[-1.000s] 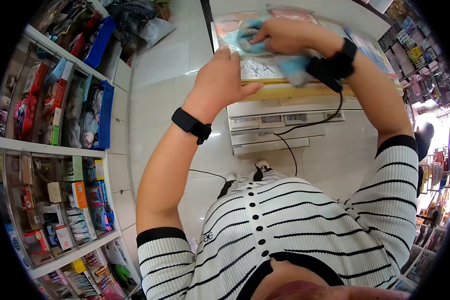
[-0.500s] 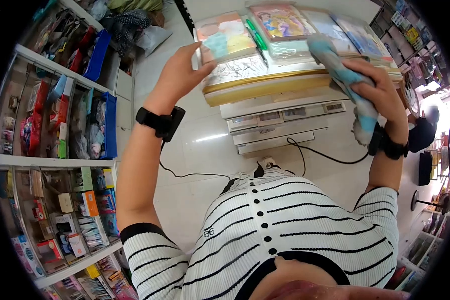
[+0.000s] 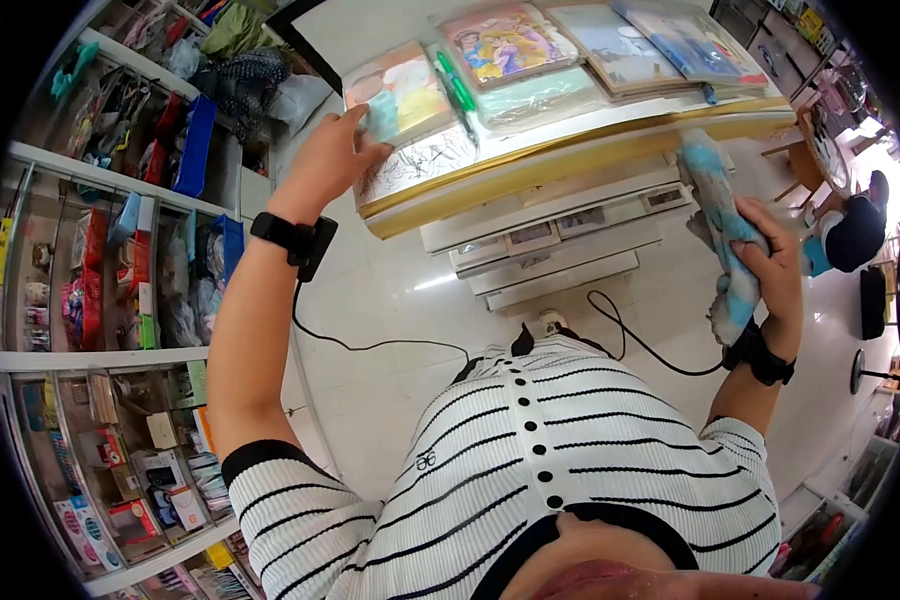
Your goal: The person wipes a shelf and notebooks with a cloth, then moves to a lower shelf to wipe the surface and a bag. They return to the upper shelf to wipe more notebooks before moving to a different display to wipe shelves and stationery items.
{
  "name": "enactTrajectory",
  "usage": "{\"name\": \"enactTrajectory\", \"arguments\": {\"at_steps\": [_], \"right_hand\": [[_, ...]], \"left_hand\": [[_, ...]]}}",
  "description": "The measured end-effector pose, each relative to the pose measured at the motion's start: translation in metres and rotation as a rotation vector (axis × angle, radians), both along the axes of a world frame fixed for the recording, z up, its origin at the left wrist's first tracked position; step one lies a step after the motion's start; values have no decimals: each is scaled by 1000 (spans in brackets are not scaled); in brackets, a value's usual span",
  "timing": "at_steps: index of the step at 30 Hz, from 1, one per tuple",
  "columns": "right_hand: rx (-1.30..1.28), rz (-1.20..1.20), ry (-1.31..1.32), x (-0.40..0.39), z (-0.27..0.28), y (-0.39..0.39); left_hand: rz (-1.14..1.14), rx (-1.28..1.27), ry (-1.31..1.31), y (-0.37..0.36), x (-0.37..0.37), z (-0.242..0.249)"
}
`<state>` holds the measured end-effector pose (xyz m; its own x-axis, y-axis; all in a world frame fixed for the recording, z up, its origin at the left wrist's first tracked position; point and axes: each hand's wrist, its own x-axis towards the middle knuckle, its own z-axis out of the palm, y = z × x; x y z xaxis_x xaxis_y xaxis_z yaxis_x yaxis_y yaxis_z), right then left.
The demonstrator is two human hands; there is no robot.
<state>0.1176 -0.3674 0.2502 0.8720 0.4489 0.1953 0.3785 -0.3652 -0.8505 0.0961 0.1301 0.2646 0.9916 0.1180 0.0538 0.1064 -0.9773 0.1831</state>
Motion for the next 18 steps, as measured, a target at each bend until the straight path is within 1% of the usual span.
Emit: {"name": "enactTrajectory", "arguments": {"at_steps": [4, 7, 9, 13, 15, 16, 18], "right_hand": [[33, -7, 5, 0, -15, -9], [56, -1, -1, 1, -17, -12], [82, 13, -32, 1, -17, -12], [68, -20, -120, 1, 4, 14], [30, -48, -278, 8, 11, 32], [28, -49, -276, 16, 10, 41], [-27, -30, -476, 33, -1, 62]], "left_hand": [[5, 32, -11, -3, -1, 2], [1, 3, -14, 3, -2, -3], [49, -21, -14, 0, -6, -4], [0, -19, -112, 0, -26, -17], [-60, -197, -273, 0, -38, -28], [-61, -198, -271, -3, -45, -31], [28, -377, -325, -9, -61, -35]]}}
